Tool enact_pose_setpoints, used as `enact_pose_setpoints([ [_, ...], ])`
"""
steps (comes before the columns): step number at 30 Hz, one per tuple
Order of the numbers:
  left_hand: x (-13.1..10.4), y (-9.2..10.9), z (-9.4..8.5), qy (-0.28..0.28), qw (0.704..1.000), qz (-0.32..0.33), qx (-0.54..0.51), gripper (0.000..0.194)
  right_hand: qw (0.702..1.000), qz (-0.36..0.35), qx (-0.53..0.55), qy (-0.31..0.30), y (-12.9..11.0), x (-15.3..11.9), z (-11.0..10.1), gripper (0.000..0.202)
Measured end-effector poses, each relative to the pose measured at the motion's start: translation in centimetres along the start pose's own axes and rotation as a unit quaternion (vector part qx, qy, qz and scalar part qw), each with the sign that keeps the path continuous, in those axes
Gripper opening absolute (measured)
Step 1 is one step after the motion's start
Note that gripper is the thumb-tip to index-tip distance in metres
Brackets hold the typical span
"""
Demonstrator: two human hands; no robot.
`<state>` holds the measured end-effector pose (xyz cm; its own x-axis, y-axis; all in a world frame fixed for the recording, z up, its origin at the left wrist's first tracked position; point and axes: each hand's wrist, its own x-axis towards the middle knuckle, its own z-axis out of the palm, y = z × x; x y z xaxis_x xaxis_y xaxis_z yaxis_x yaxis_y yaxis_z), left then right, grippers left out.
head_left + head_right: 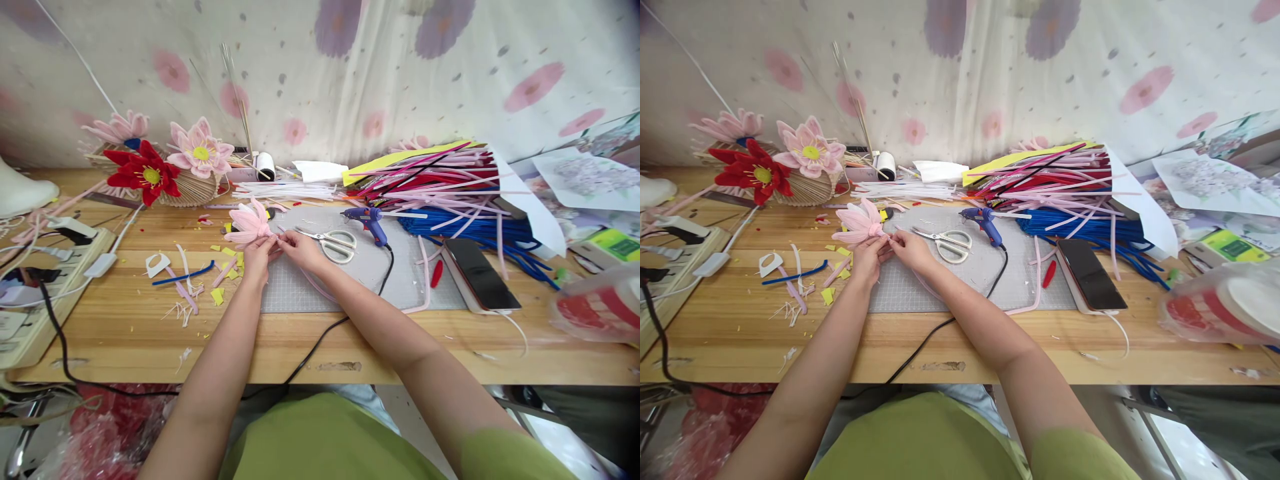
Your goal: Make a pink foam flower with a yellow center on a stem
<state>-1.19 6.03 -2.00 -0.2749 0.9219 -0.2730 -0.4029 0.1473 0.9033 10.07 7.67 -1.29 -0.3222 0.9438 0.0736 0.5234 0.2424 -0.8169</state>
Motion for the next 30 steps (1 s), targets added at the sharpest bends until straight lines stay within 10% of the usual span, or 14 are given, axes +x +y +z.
enact_pose_setpoints([
  [20,-0.2,1.1,-0.4,-0.057,0.997,-0.056,-0.016,0.019,0.993,0.031,0.117,0.004,0.3,0.2,-0.6,0.014],
  [30,-0.4,0.3,0.1,0.026,0.999,0.007,-0.020,0.022,0.994,0.029,0.106,0.004,0.1,0.5,-1.7,0.012],
])
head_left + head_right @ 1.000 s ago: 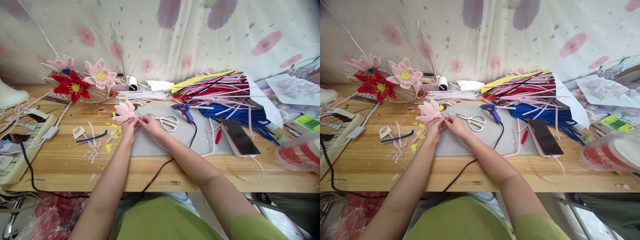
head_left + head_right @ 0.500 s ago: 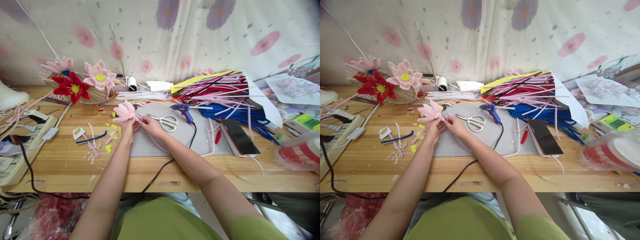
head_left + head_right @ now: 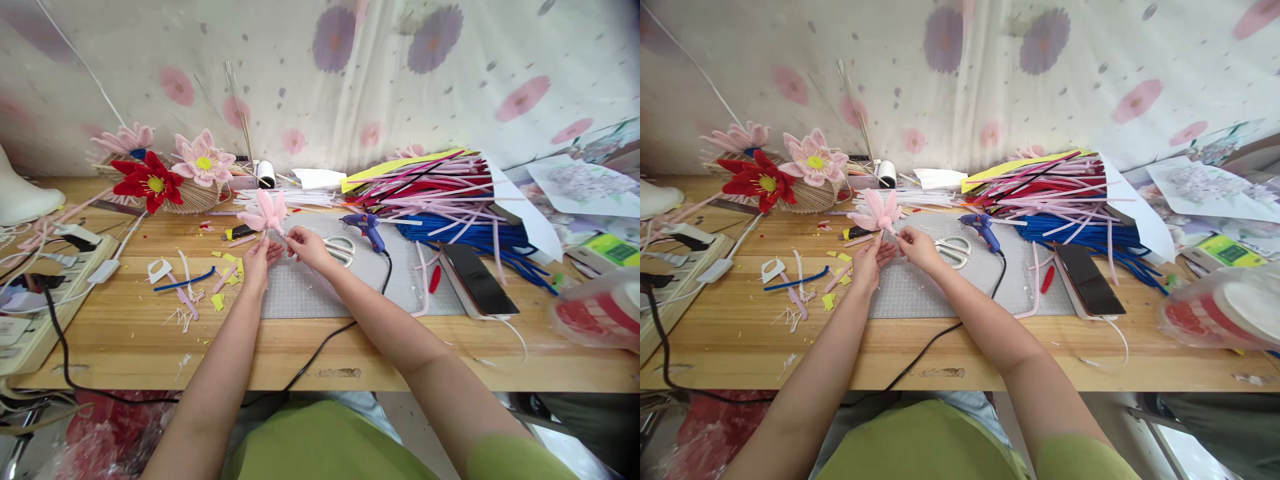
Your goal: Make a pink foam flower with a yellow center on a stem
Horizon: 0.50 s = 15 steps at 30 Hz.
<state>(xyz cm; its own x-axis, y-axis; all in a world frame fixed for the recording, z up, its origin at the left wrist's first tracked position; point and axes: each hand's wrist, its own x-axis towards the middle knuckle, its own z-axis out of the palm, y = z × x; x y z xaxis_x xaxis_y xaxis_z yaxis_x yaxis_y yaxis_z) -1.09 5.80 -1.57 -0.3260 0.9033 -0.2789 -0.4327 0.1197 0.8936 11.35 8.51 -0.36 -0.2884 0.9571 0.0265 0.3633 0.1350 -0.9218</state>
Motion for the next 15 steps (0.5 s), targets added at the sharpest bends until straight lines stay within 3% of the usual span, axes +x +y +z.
enact_pose_setpoints([
  [3,-0.2,0.1,0.2,-0.018,1.000,-0.010,-0.006,0.026,0.990,-0.048,-0.134,0.023,-0.1,-0.5,0.3,0.015],
  [7,-0.1,0.1,0.0,-0.035,0.999,-0.027,-0.011,0.028,0.953,-0.085,-0.289,0.017,-0.8,-1.5,0.6,0.021],
  [15,0.2,0.2,-0.5,-0.016,0.999,-0.041,-0.018,0.026,0.896,-0.131,-0.422,-0.040,-2.0,-2.5,1.0,0.034],
])
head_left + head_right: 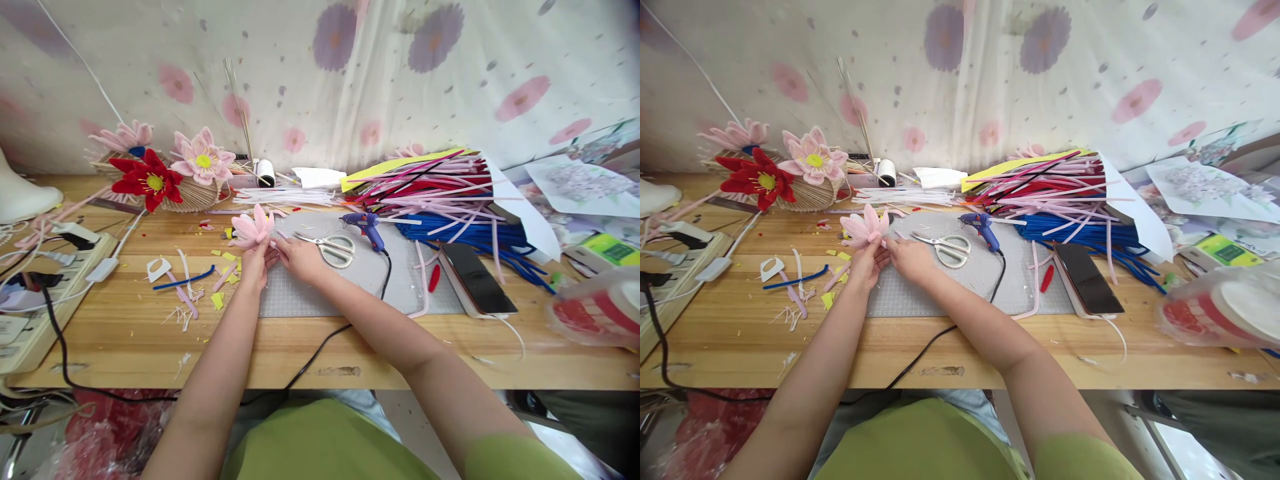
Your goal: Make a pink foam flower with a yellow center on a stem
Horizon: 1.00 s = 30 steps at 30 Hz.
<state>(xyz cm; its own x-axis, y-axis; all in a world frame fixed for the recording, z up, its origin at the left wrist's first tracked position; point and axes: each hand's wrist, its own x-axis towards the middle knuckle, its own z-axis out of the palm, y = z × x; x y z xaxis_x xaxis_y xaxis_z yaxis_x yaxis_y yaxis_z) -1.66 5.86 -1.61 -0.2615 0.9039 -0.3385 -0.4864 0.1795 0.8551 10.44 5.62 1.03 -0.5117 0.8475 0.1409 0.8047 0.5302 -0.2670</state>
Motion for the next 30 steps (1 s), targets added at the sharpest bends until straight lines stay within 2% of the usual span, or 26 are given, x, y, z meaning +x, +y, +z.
enact_pose_setpoints([
  [10,0.1,-0.2,0.2,-0.006,1.000,0.005,0.011,0.022,1.000,0.013,-0.001,-0.014,-0.1,0.2,0.2,0.038],
  [15,0.0,-0.1,0.2,-0.033,0.999,-0.009,0.011,0.028,0.999,0.032,0.007,0.004,0.4,0.2,0.4,0.032],
  [18,0.0,0.1,0.2,-0.015,1.000,-0.021,-0.005,0.029,0.999,0.039,0.002,0.014,0.9,0.0,0.5,0.028],
  [23,0.1,0.2,0.1,-0.003,1.000,-0.014,-0.025,0.020,0.999,0.031,0.002,0.015,1.3,-0.1,0.7,0.028],
  [27,0.2,0.1,0.0,-0.009,0.999,-0.001,-0.037,0.016,0.999,0.011,0.036,0.013,1.8,-0.1,0.5,0.029],
  [30,0.4,0.0,-0.1,-0.031,0.998,0.019,-0.056,0.014,0.995,0.000,0.094,0.019,3.1,-0.6,-0.2,0.033],
])
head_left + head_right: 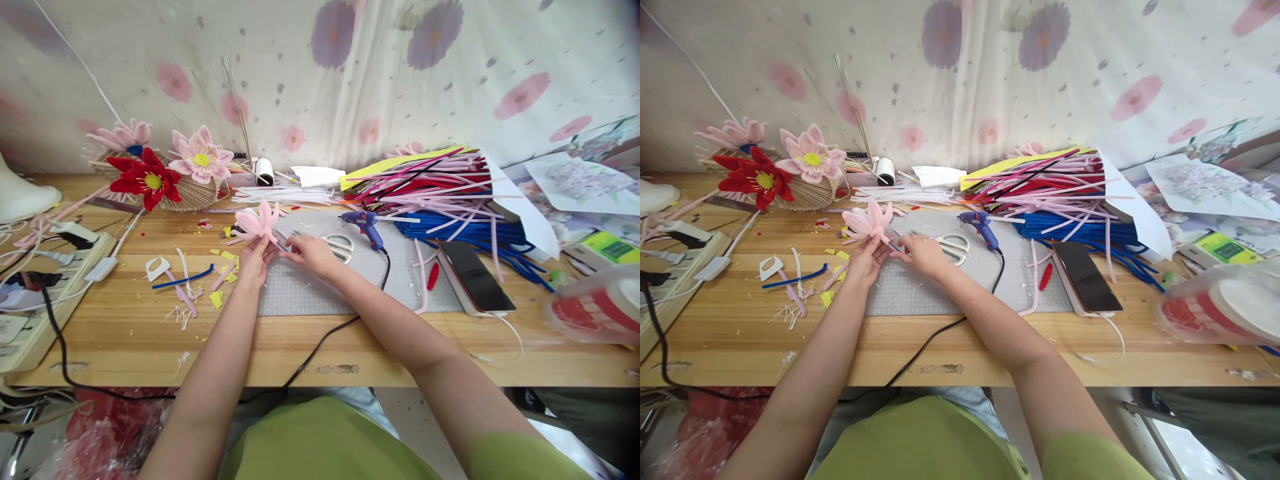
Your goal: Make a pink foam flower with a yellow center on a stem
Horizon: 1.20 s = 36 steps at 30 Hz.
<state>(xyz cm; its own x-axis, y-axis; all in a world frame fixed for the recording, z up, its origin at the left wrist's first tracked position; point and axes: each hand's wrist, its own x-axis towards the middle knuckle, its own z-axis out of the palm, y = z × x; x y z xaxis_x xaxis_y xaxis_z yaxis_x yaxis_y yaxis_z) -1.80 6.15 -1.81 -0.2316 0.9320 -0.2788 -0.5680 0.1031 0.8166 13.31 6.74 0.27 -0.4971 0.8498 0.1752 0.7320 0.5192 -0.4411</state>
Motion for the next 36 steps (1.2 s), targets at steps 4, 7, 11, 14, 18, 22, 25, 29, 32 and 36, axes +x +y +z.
enact_pose_setpoints([
  [4,0.2,-0.2,-0.1,-0.015,1.000,0.012,-0.017,0.013,0.995,0.071,0.073,0.004,3.2,-2.2,-3.1,0.030],
  [7,0.4,-0.3,-0.1,-0.018,1.000,0.003,-0.023,0.011,0.987,0.113,0.092,-0.068,6.6,-4.9,-6.5,0.033],
  [11,0.5,-0.3,-0.2,-0.030,0.999,-0.009,-0.040,0.008,0.952,0.266,0.019,-0.150,10.9,-8.3,-9.9,0.046],
  [14,0.5,-0.2,-0.2,-0.042,0.998,-0.007,-0.043,0.009,0.931,0.356,-0.067,-0.040,12.9,-8.8,-9.6,0.049],
  [18,0.5,-0.2,-0.4,-0.044,0.998,-0.005,-0.046,0.010,0.950,0.294,-0.032,0.096,13.9,-6.9,-6.9,0.052],
  [22,0.7,-0.2,-0.6,-0.040,0.998,0.000,-0.050,0.010,0.938,0.319,0.076,0.113,13.8,-4.7,-4.8,0.039],
  [25,1.0,-0.3,-0.7,-0.036,0.998,0.009,-0.049,0.011,0.916,0.328,0.153,0.172,13.2,-3.9,-4.7,0.042],
  [29,1.2,-0.4,-0.8,-0.037,0.998,0.027,-0.041,0.013,0.906,0.221,0.339,0.128,10.7,-3.3,-6.1,0.046],
  [32,1.3,-0.4,-0.9,-0.033,0.998,0.031,-0.039,0.012,0.918,0.149,0.368,-0.011,7.7,-2.4,-7.3,0.044],
  [36,1.1,-0.2,-0.9,-0.030,0.999,0.025,-0.036,0.010,0.928,0.135,0.333,-0.101,4.6,-0.7,-7.6,0.044],
])
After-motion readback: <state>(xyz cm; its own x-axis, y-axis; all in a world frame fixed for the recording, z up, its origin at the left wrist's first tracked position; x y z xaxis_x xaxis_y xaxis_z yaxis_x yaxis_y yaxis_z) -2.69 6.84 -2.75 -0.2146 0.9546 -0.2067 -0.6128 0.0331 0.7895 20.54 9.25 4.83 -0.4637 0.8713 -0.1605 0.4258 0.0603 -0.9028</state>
